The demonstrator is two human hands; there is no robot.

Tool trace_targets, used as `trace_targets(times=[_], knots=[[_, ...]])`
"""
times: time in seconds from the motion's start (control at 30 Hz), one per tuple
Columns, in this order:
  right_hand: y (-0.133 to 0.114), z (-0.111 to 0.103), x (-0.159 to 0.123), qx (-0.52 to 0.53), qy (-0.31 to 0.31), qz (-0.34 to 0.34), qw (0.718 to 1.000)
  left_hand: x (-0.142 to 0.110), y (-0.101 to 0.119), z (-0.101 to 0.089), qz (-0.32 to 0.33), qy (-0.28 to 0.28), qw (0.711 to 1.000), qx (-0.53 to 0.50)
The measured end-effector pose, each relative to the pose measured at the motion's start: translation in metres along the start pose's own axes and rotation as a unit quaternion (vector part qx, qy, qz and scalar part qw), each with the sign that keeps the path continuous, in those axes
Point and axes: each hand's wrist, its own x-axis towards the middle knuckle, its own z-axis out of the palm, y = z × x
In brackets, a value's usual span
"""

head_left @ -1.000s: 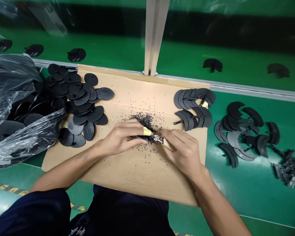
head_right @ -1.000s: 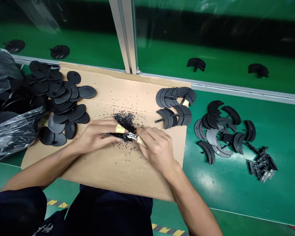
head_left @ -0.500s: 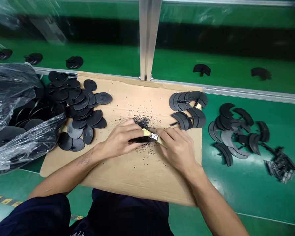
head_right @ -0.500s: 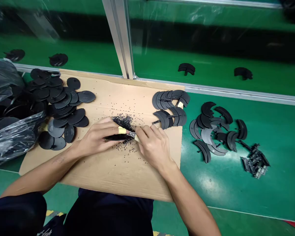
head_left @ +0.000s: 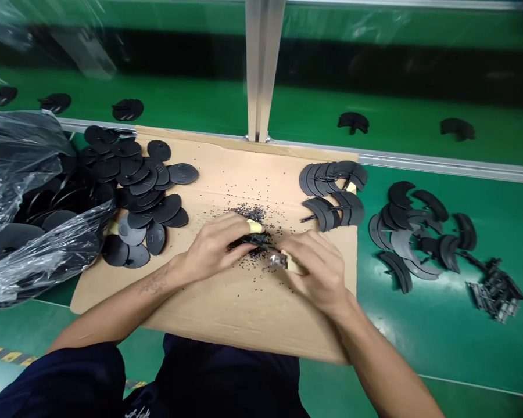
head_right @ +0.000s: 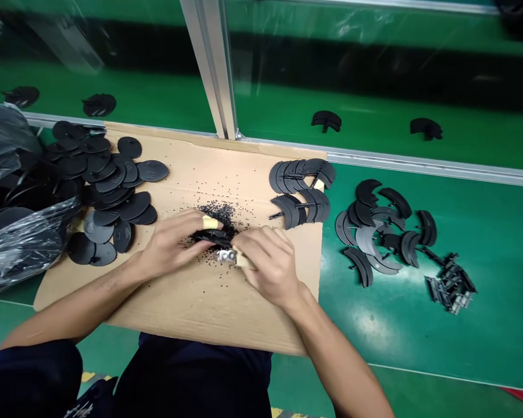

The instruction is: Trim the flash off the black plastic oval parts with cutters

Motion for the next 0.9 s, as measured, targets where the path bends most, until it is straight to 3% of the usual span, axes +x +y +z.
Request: trace_targets(times=[0.07, 0.17, 0.27, 0.4, 0.53, 0.9], knots=[[-0.001, -0.004, 0.001, 0.064, -0.014, -0.008, 0.998, 0.000, -0.003, -0.003, 0.026, -0.018, 0.999, 0.022], [0.002, -0.010, 0.004, 0.140, 0.017, 0.056, 0.988, 0.001, -0.005, -0.006, 0.012, -0.022, 0.999, -0.029], [0.008, -0.013, 0.005, 0.026, 0.031, 0.068, 0.997, 0.002, -0.003, -0.006, -0.005, -0.008, 0.998, -0.070], [0.015, -0.010, 0.003, -0.100, -0.046, 0.014, 0.994, 0.002, 0.000, -0.005, -0.013, -0.012, 0.995, -0.094], [0.015, -0.008, 0.001, -0.136, -0.076, 0.004, 0.988, 0.002, 0.001, -0.004, -0.011, -0.017, 0.995, -0.101], [0.012, -0.009, 0.000, -0.190, -0.072, -0.030, 0.979, -0.001, -0.002, -0.001, 0.004, -0.004, 0.994, -0.108]])
